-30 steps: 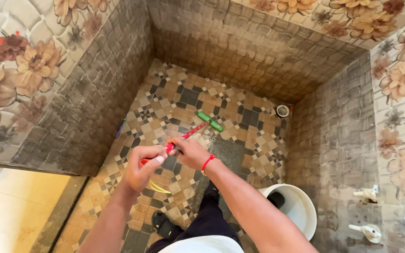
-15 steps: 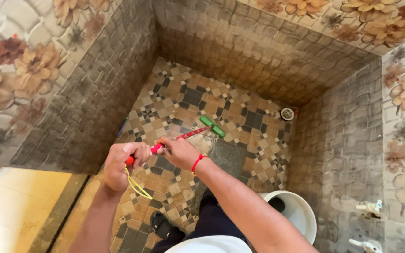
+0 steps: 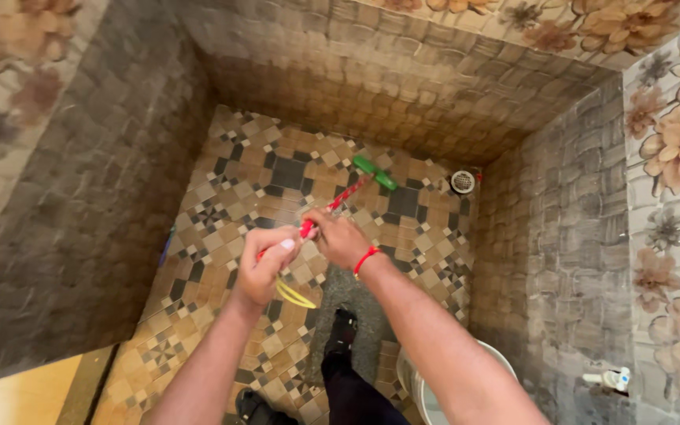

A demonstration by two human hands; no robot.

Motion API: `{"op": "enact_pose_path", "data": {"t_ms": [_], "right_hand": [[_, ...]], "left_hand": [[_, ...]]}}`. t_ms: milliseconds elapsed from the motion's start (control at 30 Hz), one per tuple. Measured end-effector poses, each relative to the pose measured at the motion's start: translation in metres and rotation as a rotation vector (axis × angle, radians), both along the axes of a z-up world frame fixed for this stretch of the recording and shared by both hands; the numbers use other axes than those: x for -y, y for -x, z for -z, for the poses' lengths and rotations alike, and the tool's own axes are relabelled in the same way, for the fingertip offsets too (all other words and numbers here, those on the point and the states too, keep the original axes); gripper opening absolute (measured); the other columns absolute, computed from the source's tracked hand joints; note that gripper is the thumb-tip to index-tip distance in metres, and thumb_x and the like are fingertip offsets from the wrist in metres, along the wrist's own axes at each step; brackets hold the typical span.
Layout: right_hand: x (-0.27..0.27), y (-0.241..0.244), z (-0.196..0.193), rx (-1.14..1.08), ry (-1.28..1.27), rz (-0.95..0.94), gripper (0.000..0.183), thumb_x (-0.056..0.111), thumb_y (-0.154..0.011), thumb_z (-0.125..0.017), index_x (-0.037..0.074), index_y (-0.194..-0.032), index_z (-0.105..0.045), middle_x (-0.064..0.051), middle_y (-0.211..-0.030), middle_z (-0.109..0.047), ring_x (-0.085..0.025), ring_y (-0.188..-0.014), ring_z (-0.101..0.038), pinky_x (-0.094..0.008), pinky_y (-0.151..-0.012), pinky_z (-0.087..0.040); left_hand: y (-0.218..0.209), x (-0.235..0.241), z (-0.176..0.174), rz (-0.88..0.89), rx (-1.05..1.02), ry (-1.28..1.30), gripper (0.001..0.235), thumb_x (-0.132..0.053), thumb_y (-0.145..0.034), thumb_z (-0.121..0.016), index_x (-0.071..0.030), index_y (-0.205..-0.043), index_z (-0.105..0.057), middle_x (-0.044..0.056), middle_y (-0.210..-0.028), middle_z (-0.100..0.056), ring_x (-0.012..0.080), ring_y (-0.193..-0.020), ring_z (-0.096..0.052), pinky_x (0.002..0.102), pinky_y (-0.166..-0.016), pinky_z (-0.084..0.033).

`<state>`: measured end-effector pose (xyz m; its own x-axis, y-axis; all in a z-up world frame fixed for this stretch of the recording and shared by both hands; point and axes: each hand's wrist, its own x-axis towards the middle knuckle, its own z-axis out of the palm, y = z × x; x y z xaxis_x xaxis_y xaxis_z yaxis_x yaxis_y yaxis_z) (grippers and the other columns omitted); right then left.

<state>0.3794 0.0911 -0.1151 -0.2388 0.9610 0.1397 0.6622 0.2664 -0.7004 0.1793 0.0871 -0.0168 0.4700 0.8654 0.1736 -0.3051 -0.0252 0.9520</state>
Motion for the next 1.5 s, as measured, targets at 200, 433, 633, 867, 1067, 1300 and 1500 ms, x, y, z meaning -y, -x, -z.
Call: {"op": "enact_pose_path", "data": {"t_ms": [200,433,633,867,1067,1300,1500], "right_hand": [[-0.052,-0.088,0.011,0.039,0.119,0.028,0.026,0.021,-0.1,-0.056,0.013,-0.124,-0.057,-0.013,-0.122,-0.069,-0.039,-0.108,-0.067,-0.048,-0.092,-0.054],[-0.054,-0.093,0.024,0.078,0.041,0.006,0.024,0.029,-0.105,-0.054,0.014,-0.124,-0.056,-0.013,-0.127,-0.066,-0.039,-0.109,-0.066,-0.049,-0.09,-0.052],[-0.009,-0.036,-0.001,0.021,0.131,-0.001,0.027,0.03,-0.102,-0.056,0.015,-0.124,-0.057,-0.013,-0.12,-0.069,-0.037,-0.104,-0.069,-0.045,-0.091,-0.055],[0.042,0.065,-0.018,-0.073,-0.005,-0.064,0.025,0.022,-0.1,-0.058,0.01,-0.123,-0.058,-0.016,-0.119,-0.068,-0.04,-0.105,-0.067,-0.047,-0.088,-0.055],[0.074,0.174,-0.043,-0.05,0.082,-0.075,0.027,0.029,-0.101,-0.055,0.01,-0.121,-0.059,-0.015,-0.111,-0.069,-0.04,-0.099,-0.068,-0.048,-0.084,-0.054],[0.091,0.27,-0.055,-0.088,-0.02,-0.101,0.033,0.038,-0.105,-0.049,0.01,-0.119,-0.061,-0.016,-0.108,-0.07,-0.042,-0.097,-0.067,-0.051,-0.081,-0.052],[0.08,0.296,-0.051,0.011,0.077,-0.112,0.031,0.038,-0.102,-0.05,0.014,-0.118,-0.063,-0.016,-0.106,-0.072,-0.042,-0.095,-0.067,-0.053,-0.082,-0.051]], "left_hand": [[-0.085,-0.053,0.024,0.018,0.05,0.062,0.032,-0.012,-0.091,-0.051,0.0,-0.063,-0.042,0.002,-0.066,-0.043,0.0107,-0.063,-0.036,0.03,-0.059,-0.029],[-0.092,-0.053,0.024,0.008,0.129,0.016,0.035,-0.011,-0.094,-0.051,-0.001,-0.063,-0.037,0.003,-0.067,-0.043,0.0122,-0.064,-0.036,0.03,-0.061,-0.03],[-0.034,-0.006,0.002,0.0,0.073,0.021,0.035,-0.012,-0.093,-0.05,-0.001,-0.063,-0.037,0.004,-0.067,-0.042,0.0133,-0.065,-0.036,0.031,-0.061,-0.03],[0.068,0.046,-0.021,-0.01,0.081,-0.054,0.037,-0.017,-0.098,-0.047,-0.002,-0.065,-0.039,0.006,-0.069,-0.044,0.0183,-0.071,-0.043,0.036,-0.082,-0.043],[0.174,0.078,-0.031,-0.023,0.1,-0.045,0.051,-0.036,-0.107,-0.035,-0.003,-0.068,-0.041,0.008,-0.067,-0.045,0.0206,-0.072,-0.043,0.037,-0.079,-0.04],[0.25,0.106,-0.058,-0.191,0.329,0.038,0.058,-0.043,-0.108,-0.027,0.003,-0.085,-0.056,0.014,-0.094,-0.055,0.0262,-0.094,-0.051,0.039,-0.097,-0.04],[0.275,0.122,-0.093,-0.6,-0.306,-0.505,0.024,-0.02,-0.101,-0.053,0.001,-0.098,-0.063,0.016,-0.113,-0.063,0.026,-0.105,-0.06,0.037,-0.094,-0.048]]}}
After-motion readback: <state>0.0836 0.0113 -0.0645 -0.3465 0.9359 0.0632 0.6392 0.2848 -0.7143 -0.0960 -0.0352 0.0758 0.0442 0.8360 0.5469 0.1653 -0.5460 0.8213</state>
